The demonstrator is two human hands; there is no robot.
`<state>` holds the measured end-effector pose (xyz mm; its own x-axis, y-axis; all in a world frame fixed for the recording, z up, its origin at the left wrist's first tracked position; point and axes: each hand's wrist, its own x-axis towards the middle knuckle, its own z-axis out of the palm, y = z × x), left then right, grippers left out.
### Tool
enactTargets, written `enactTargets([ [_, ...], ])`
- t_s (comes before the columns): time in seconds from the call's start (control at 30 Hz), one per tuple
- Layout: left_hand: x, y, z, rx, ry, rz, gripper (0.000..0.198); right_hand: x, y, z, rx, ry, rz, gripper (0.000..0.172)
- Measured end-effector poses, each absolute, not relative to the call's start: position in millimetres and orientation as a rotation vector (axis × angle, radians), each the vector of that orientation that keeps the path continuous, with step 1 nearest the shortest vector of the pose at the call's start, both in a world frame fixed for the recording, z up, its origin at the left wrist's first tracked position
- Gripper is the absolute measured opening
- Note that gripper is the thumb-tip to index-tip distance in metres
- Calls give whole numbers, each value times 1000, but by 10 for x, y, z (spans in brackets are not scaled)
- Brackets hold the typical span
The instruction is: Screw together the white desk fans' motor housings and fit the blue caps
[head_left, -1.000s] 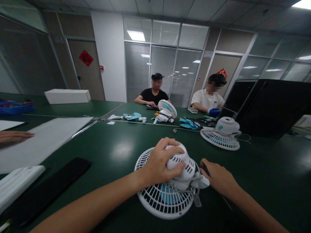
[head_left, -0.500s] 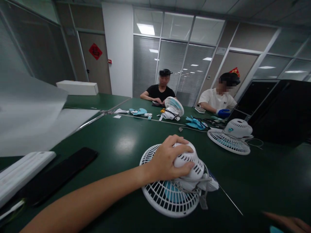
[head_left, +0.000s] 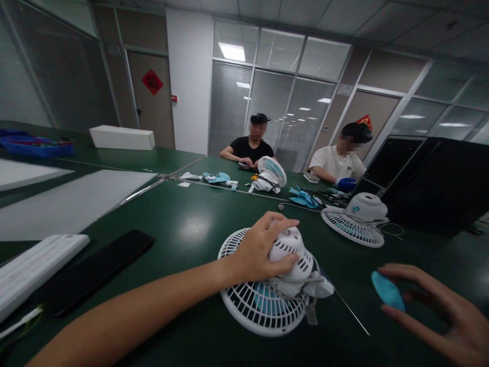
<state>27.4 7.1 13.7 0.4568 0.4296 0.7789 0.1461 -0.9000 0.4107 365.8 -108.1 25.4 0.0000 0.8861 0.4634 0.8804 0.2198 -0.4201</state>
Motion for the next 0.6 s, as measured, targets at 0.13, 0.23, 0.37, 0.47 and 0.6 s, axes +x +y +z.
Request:
enactTargets([
  [0.13, 280, 88, 96, 2401, 462, 1483, 72, 2983, -695, 822, -1310, -1957, 145, 39],
  [0.23, 285, 97, 68, 2379, 472, 1527, 78, 2505, -435, 1017, -1158, -2109, 212, 36],
  [0.37, 287, 101, 55, 2366, 449, 1578, 82, 2154, -184, 1083, -1022, -2309, 280, 30],
  [0.47, 288, 101, 64, 2367, 432, 1556, 84, 2110, -100, 1085, -983, -2374, 382, 29],
  [0.6, 288, 109, 74, 2361, 411, 1556, 83, 2176, -90, 1078, -956, -2415, 480, 33],
])
